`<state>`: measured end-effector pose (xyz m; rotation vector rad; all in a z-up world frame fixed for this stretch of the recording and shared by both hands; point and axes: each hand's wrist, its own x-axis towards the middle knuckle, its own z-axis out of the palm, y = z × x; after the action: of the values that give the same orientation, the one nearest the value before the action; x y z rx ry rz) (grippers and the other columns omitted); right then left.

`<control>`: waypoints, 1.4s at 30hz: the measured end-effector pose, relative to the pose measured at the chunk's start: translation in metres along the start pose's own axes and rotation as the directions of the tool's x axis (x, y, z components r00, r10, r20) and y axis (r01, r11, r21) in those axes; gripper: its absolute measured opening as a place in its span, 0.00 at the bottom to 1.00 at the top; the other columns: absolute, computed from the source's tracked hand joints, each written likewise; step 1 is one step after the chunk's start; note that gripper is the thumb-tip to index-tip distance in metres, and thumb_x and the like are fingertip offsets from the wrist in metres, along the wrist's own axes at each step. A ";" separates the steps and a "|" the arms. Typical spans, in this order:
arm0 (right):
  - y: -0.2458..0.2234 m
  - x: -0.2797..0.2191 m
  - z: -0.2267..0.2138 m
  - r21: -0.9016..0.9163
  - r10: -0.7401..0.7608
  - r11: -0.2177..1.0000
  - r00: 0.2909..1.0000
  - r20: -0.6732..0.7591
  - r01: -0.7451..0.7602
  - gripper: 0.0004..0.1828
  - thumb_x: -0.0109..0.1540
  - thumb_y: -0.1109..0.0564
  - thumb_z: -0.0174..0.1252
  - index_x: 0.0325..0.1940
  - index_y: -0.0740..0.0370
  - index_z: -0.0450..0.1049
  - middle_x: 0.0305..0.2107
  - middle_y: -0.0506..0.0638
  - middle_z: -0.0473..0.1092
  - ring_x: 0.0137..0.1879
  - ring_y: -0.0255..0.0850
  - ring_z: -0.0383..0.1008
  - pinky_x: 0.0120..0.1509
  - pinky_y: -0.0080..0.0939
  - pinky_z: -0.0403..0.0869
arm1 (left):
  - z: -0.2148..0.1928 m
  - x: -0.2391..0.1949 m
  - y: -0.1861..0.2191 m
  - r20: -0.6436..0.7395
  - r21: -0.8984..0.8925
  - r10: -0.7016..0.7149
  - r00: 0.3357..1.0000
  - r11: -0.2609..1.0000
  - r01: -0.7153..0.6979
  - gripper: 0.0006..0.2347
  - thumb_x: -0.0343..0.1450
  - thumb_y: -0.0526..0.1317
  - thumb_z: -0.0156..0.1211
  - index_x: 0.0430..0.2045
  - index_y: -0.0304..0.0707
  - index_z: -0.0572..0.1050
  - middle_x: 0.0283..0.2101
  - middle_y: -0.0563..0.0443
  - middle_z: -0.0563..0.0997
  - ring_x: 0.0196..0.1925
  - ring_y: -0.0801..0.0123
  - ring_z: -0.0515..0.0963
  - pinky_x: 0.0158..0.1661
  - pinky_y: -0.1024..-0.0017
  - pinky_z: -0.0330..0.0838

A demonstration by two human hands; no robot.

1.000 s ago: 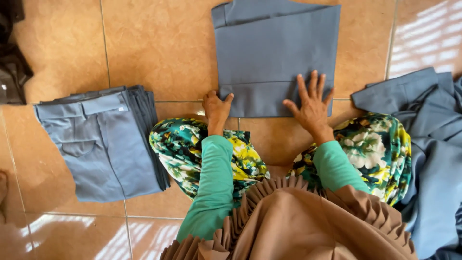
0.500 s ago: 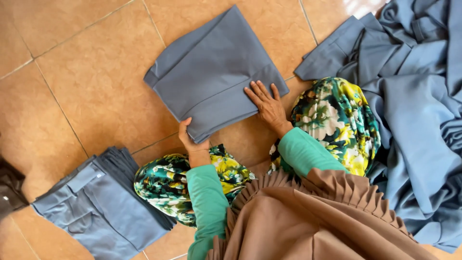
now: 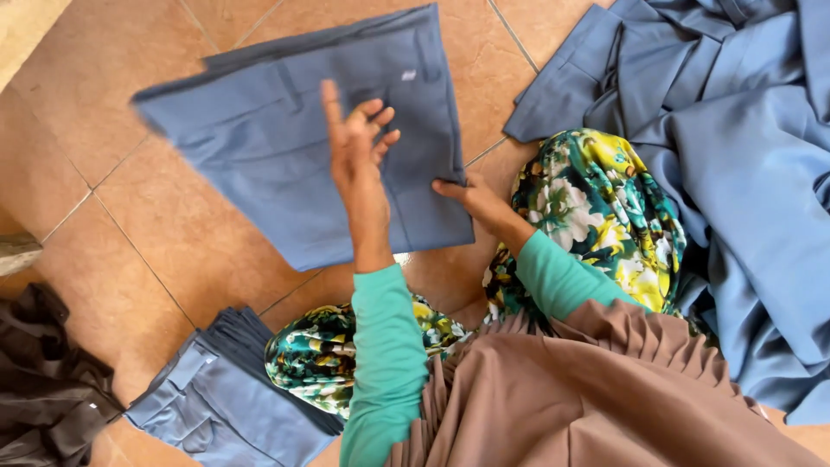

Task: The person sits on a tiled floor and folds multiple pairs of gray trousers by hand. Each pair is laid flat, legs aligned, then folded in half and again into a compact rectangle before being stacked.

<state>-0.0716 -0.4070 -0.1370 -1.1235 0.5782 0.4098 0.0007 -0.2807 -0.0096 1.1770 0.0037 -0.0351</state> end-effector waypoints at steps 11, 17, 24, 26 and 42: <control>0.039 0.026 -0.035 -0.974 -0.833 0.199 0.541 -0.113 0.103 0.37 0.68 0.64 0.58 0.80 0.50 0.56 0.70 0.59 0.57 0.73 0.57 0.58 0.70 0.60 0.60 | -0.048 -0.072 -0.213 0.238 0.927 0.148 0.960 -0.329 -0.180 0.27 0.77 0.54 0.48 0.73 0.59 0.54 0.76 0.34 0.53 0.77 0.38 0.53 0.69 0.41 0.48; 0.038 0.092 -0.018 -0.941 -0.751 -0.159 0.582 0.311 0.299 0.30 0.74 0.34 0.38 0.78 0.39 0.60 0.76 0.47 0.53 0.81 0.49 0.46 0.80 0.64 0.41 | -0.045 -0.070 -0.233 0.167 0.908 0.077 0.983 -0.402 -0.123 0.27 0.79 0.52 0.37 0.70 0.32 0.56 0.76 0.35 0.53 0.79 0.42 0.49 0.72 0.45 0.41; -0.047 0.148 -0.054 -0.954 -0.721 -0.192 0.627 0.296 0.230 0.31 0.79 0.39 0.41 0.82 0.54 0.52 0.77 0.47 0.48 0.82 0.48 0.43 0.76 0.78 0.38 | -0.030 -0.066 -0.201 0.216 0.902 0.128 0.968 -0.407 -0.148 0.24 0.78 0.55 0.44 0.72 0.60 0.58 0.75 0.33 0.57 0.74 0.38 0.63 0.65 0.44 0.62; -0.053 0.151 -0.053 -0.968 -0.690 -0.205 0.681 0.246 0.142 0.29 0.81 0.39 0.38 0.83 0.49 0.48 0.77 0.42 0.43 0.81 0.56 0.35 0.77 0.80 0.34 | -0.028 -0.066 -0.200 0.199 0.899 0.091 0.976 -0.413 -0.145 0.26 0.77 0.55 0.46 0.73 0.59 0.56 0.75 0.33 0.55 0.75 0.38 0.61 0.66 0.43 0.61; -0.060 0.153 -0.047 -0.955 -0.580 -0.146 0.760 0.293 0.257 0.27 0.82 0.44 0.38 0.85 0.51 0.45 0.78 0.46 0.39 0.82 0.48 0.32 0.80 0.74 0.36 | -0.031 -0.063 -0.203 0.185 0.898 0.104 0.977 -0.421 -0.126 0.25 0.79 0.56 0.41 0.73 0.60 0.55 0.76 0.34 0.55 0.76 0.38 0.62 0.67 0.45 0.63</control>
<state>0.0725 -0.4707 -0.2033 -2.7781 -0.0963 -0.0350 -0.0681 -0.3280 -0.2080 3.1526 -0.2461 0.2368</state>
